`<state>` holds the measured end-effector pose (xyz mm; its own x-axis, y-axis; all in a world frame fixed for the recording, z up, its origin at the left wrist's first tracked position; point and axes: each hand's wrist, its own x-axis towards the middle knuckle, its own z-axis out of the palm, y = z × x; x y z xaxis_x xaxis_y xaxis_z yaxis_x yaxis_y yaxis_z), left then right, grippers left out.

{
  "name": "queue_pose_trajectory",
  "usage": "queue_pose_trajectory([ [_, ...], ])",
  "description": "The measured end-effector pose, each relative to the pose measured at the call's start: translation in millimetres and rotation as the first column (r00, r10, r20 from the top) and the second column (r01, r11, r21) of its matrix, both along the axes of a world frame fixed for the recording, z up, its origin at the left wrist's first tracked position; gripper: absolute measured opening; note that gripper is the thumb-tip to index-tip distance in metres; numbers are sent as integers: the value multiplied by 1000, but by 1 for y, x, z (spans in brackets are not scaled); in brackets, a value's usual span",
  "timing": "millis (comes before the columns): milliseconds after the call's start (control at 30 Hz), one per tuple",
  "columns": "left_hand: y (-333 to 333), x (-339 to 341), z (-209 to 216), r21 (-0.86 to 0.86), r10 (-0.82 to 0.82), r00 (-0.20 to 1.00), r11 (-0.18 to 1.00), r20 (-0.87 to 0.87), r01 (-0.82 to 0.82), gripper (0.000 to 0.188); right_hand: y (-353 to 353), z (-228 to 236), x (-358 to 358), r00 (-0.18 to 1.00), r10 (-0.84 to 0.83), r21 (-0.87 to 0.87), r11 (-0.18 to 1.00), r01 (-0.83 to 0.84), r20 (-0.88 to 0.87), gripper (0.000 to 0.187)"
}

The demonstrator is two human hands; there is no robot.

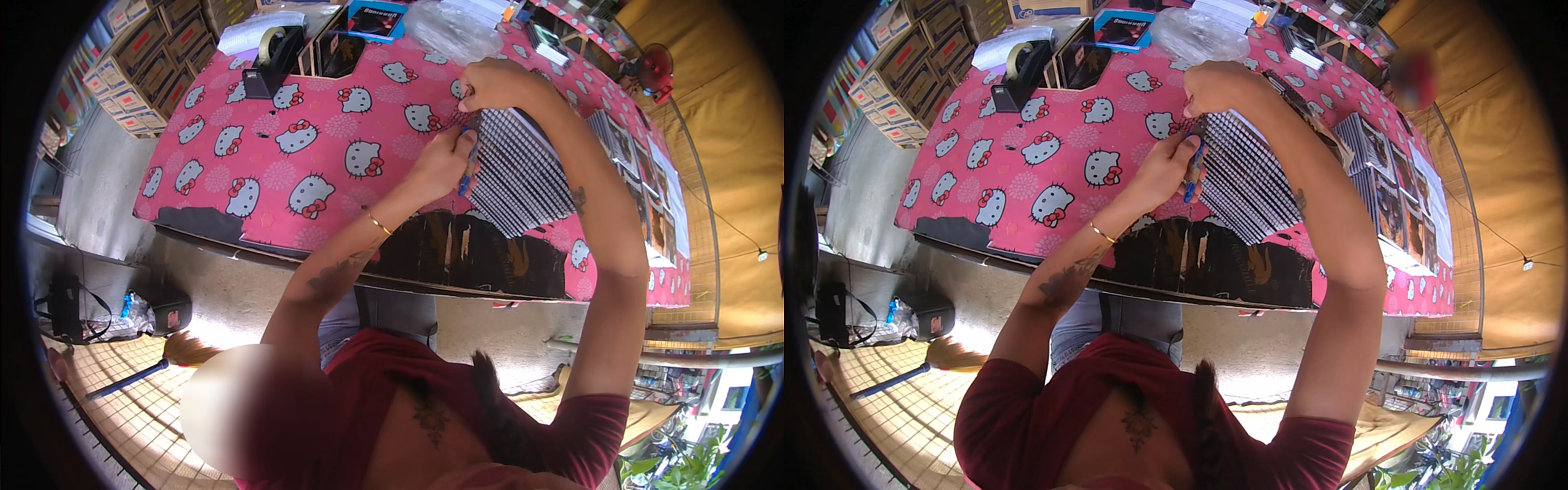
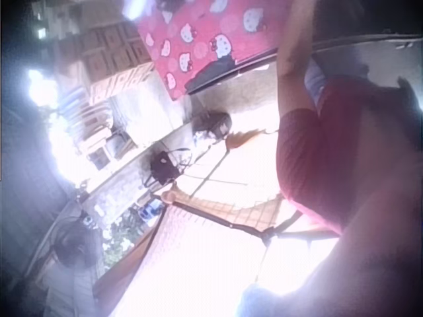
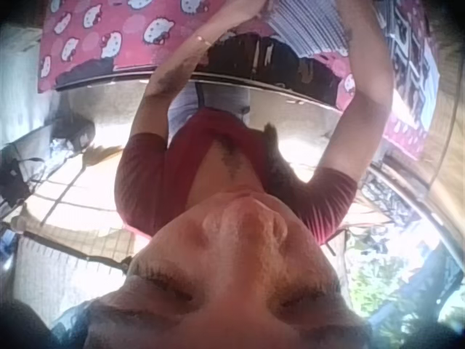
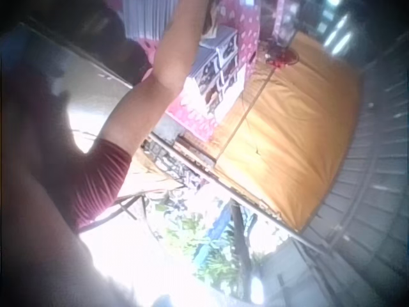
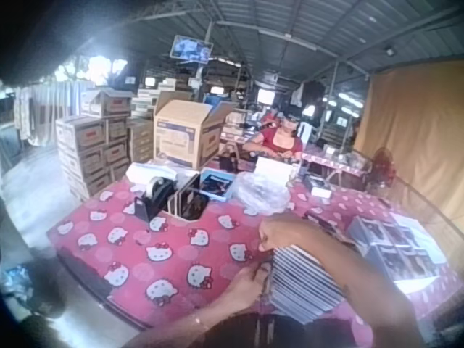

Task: The person uses shears to trim the plastic coils on spiral notebooks and organizes the notebooks into stacks on a table.

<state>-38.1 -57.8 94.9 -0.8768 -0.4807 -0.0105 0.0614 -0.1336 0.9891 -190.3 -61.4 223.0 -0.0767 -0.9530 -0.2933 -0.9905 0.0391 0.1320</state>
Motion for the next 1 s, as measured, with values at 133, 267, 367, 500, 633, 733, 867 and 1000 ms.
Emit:
queue_pose_trajectory([
  [133, 5, 1, -8, 4, -5, 1000, 1000, -7, 5, 37, -2, -6, -1, 996, -68, -101, 993, 63, -54, 40],
  [267, 8, 4, -16, 95, 33, 999, 995, -23, -30, 38, -7, -8, 6, 994, -72, -52, 996, 68, -81, 41],
  [367, 6, -2, -11, 103, 39, 999, 994, -27, -36, 38, -5, -7, 9, 995, -36, 6, 999, 37, -96, 38],
  [500, 5, -2, -10, 98, 35, 999, 995, -16, -33, 36, -4, -11, 4, 997, 2, 11, 1000, -2, -82, 35],
  [633, 7, -3, -14, 26, 34, 999, 999, -21, -33, 34, -5, -13, 2, 991, -11, 36, 999, 16, -136, 35],
  [733, 10, 1, -22, 16, 15, 1000, 1000, -3, -15, 34, -7, -18, 4, 986, -37, 15, 999, 40, -165, 38],
  [867, 9, 2, -26, 129, 53, 999, 990, -10, -52, 34, -11, -16, 18, 983, -39, 52, 997, 49, -182, 39],
  [1000, 7, -3, -18, 104, 54, 998, 993, 23, -56, 34, -8, -15, 17, 977, 16, 95, 995, 4, -211, 36],
])
